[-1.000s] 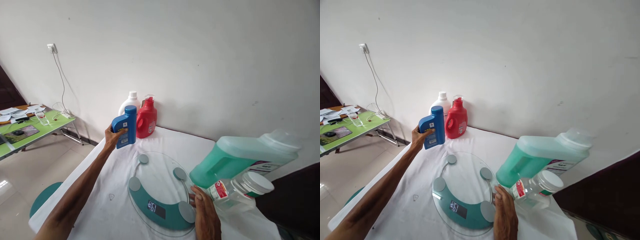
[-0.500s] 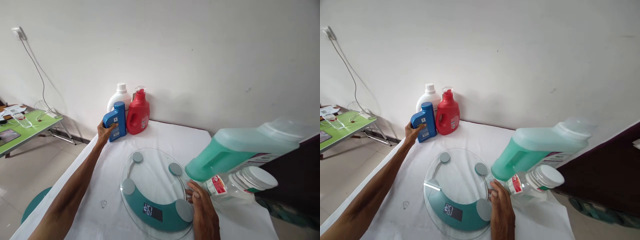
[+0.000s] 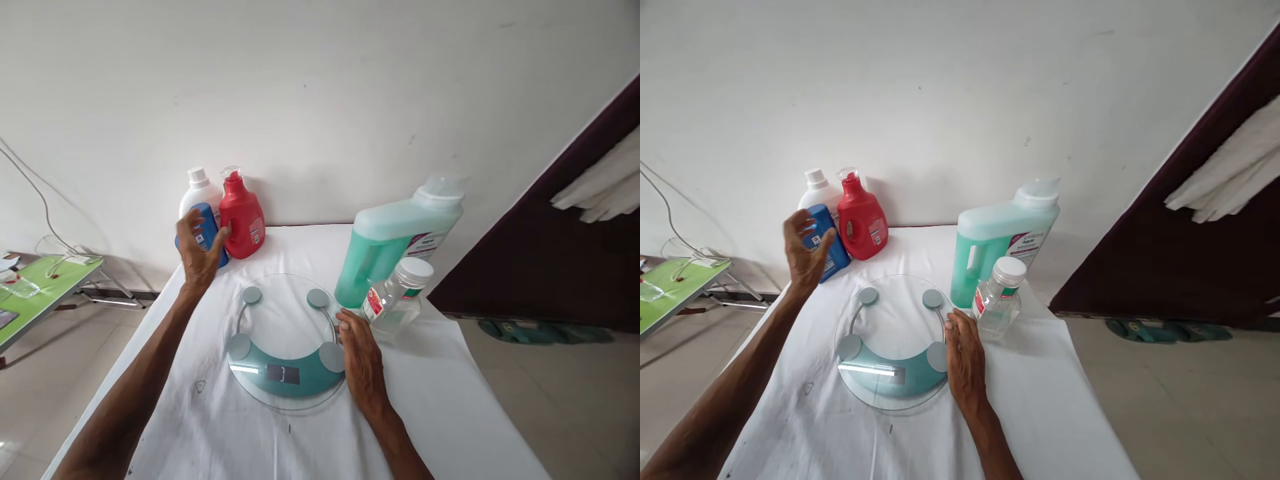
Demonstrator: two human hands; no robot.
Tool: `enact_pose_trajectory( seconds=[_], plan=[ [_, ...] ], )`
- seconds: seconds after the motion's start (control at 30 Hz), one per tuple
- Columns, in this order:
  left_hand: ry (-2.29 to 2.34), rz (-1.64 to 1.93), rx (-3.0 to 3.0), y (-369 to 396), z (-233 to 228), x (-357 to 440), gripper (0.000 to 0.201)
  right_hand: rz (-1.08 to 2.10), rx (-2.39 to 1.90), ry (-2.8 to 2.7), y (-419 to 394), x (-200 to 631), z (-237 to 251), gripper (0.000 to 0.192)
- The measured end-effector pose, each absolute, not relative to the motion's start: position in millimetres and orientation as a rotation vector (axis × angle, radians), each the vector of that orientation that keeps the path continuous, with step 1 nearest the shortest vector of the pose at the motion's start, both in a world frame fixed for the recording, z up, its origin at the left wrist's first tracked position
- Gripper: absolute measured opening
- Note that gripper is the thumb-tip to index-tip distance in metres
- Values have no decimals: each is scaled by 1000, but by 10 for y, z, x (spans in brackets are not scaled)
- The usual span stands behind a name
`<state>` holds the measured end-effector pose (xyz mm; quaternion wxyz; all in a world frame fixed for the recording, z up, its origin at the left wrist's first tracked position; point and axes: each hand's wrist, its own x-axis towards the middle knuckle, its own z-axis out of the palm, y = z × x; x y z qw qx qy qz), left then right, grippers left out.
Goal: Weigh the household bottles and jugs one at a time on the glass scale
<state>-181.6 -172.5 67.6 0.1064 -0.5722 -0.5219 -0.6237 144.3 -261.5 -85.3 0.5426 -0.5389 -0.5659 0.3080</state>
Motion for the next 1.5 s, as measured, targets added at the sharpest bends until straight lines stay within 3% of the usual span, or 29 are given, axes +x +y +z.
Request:
enact_pose_trajectory(
  seconds=[0.13,0.37,0.6,0.67,0.87,1.17,1.5],
  plan=[
    [-1498,-1872,-2312,-1561,736,-830,58,715,-1260,-1323,-2611,1423,-881,59],
    [-1776,-2099,-2984,-1377,544,456,55,702,-1229,-1315,-2597,1420,-936,55],
    [-1850,-3039,-2324,-1371,535,1024,50,725,-1244,-1256,-2614,1391,-922,57],
    [-1803,-3158,-2160,-1336,561,1105,49,735,-1249,-1244,-2632,1391,-919,56],
    [-1685,-2968,-2132,-1188,831,977,62,753,-1244,-1231,-2652,1400,-955,51],
    [-1476,-2729,-1973,-1495,1363,37,55,743,-1212,-1231,-2595,1391,-895,57],
    [-1767,-2658,-1856,-2430,1027,-830,59,712,-1224,-1323,-2550,1431,-876,70]
  ],
)
